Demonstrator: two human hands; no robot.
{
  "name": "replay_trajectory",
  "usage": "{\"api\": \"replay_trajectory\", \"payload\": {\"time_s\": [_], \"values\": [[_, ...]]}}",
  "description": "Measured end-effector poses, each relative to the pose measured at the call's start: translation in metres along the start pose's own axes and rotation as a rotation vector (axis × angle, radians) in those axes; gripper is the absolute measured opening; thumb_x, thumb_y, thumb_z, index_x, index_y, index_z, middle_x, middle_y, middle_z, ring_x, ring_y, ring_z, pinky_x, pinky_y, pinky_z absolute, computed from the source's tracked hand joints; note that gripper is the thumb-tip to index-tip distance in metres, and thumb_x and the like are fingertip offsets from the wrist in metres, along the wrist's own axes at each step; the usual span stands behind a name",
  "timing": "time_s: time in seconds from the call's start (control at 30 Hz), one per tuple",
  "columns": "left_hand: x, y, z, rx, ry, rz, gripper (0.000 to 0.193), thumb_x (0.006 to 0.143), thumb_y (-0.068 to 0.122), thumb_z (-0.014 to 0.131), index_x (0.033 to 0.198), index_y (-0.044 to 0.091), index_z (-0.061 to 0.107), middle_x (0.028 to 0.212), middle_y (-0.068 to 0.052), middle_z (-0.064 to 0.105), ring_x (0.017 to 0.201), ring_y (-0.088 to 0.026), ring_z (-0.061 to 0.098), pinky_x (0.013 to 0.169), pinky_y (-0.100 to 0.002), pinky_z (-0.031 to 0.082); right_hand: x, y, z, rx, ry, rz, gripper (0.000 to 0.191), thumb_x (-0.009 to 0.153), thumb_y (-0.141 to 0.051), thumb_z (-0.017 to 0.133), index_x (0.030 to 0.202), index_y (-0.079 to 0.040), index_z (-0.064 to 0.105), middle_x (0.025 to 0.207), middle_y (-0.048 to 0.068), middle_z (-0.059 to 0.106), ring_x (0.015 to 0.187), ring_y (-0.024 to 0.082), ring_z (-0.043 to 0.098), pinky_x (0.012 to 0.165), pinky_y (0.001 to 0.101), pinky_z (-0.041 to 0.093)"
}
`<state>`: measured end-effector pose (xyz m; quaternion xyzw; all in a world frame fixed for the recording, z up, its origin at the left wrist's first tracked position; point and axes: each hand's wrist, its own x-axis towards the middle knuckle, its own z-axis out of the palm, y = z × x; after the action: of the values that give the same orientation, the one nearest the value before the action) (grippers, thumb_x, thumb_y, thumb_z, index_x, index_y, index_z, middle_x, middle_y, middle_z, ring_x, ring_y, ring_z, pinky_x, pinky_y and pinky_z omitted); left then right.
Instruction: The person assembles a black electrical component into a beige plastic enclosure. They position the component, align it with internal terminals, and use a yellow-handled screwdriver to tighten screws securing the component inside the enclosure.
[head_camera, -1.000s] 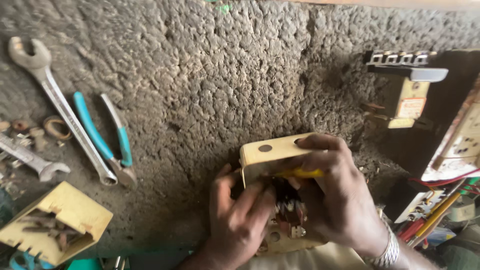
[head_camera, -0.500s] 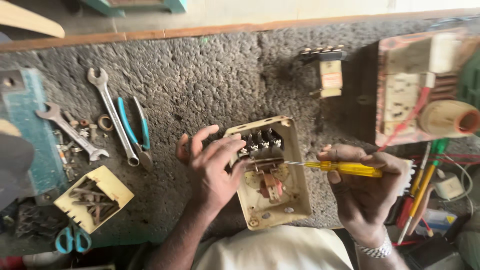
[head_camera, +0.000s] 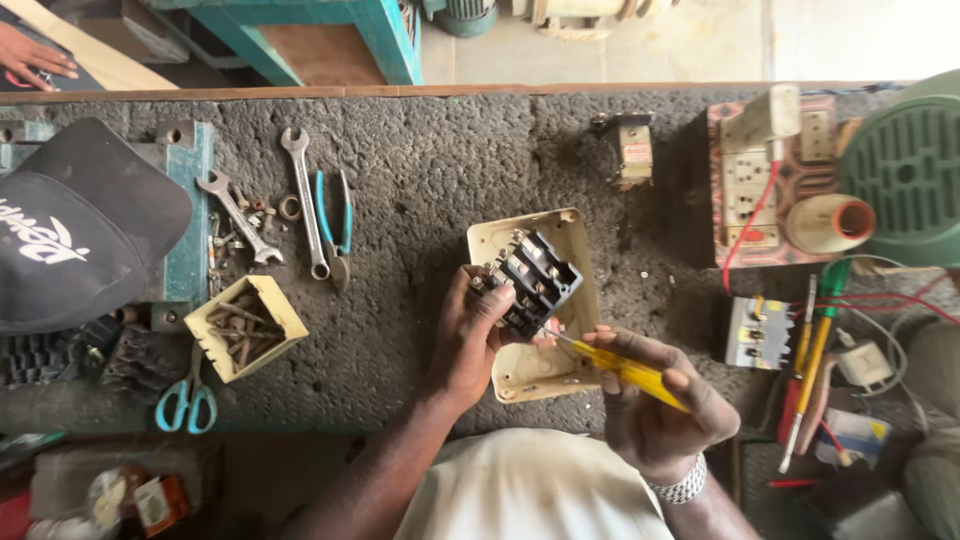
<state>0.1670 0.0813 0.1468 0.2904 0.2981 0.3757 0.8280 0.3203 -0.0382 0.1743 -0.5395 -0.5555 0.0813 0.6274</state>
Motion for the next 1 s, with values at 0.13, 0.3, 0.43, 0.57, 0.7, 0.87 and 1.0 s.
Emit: {"api": "replay_trajectory", "payload": {"time_s": [0.13,0.3,0.43,0.57,0.7,0.87,1.0], "values": [[-0.012,-0.009,0.019,-0.029,-0.018,-0.006,0.049,0.096,0.017,0.064,0.138,0.01,0.041,0.115,-0.015,0.063,0.093,-0.021,0.071,0.069,-0.037,0.063,-0.007,-0.02,-0.011,-0.061,0.044,-0.125,0.049,0.101,-0.002,0.06,0.133,-0.016,0.026,0.112,0.03,0.068,0.096,0.035,0.077,0.086,0.0466,0.068],[-0.02,-0.015,0.032,-0.086,-0.008,-0.068,0.051,0.095,0.018,0.064,0.143,0.012,0.046,0.12,-0.011,0.063,0.101,-0.017,0.069,0.082,-0.039,0.065,-0.014,-0.029,-0.016,-0.12,-0.007,-0.189,0.054,0.097,0.002,0.062,0.137,-0.017,0.03,0.112,0.029,0.068,0.099,0.035,0.078,0.087,0.0453,0.068],[-0.023,-0.018,0.037,-0.126,-0.072,-0.038,0.038,0.102,0.018,0.064,0.135,0.002,0.054,0.116,-0.011,0.065,0.101,-0.017,0.069,0.085,-0.038,0.063,-0.02,-0.029,-0.021,-0.155,-0.08,-0.087,0.058,0.095,0.006,0.065,0.14,-0.018,0.038,0.115,0.027,0.069,0.102,0.034,0.077,0.087,0.0415,0.066],[-0.026,-0.023,0.031,-0.119,-0.061,-0.069,0.035,0.1,0.021,0.064,0.127,0.0,0.057,0.109,-0.009,0.069,0.097,-0.016,0.071,0.084,-0.036,0.063,-0.02,-0.032,-0.023,-0.154,-0.097,-0.076,0.055,0.097,0.005,0.068,0.14,-0.017,0.042,0.118,0.023,0.07,0.106,0.031,0.077,0.091,0.0377,0.066],[-0.025,-0.039,0.022,-0.07,-0.046,-0.022,0.034,0.102,0.024,0.07,0.124,-0.001,0.061,0.103,-0.008,0.067,0.09,-0.014,0.066,0.078,-0.031,0.058,-0.011,-0.039,-0.019,-0.346,-0.146,-0.021,0.032,0.092,0.003,0.073,0.106,-0.015,0.05,0.112,0.02,0.074,0.104,0.027,0.078,0.084,0.0313,0.065],[-0.021,-0.052,0.022,0.177,0.137,0.108,0.037,0.097,0.03,0.073,0.124,0.004,0.07,0.101,-0.006,0.068,0.089,-0.01,0.062,0.078,-0.026,0.054,-0.009,-0.047,-0.018,-0.597,-0.434,0.086,0.012,0.089,-0.008,0.073,0.095,-0.008,0.063,0.089,0.011,0.074,0.073,0.025,0.074,0.063,0.0342,0.06],[-0.019,-0.049,0.034,0.515,0.066,0.349,0.035,0.098,0.035,0.069,0.118,0.007,0.073,0.113,-0.007,0.068,0.102,-0.013,0.066,0.084,-0.029,0.061,-0.026,-0.032,-0.014,-0.578,-0.597,0.488,0.019,0.094,-0.01,0.067,0.11,-0.002,0.062,0.084,0.01,0.072,0.053,0.02,0.068,0.046,0.0331,0.056]]}}
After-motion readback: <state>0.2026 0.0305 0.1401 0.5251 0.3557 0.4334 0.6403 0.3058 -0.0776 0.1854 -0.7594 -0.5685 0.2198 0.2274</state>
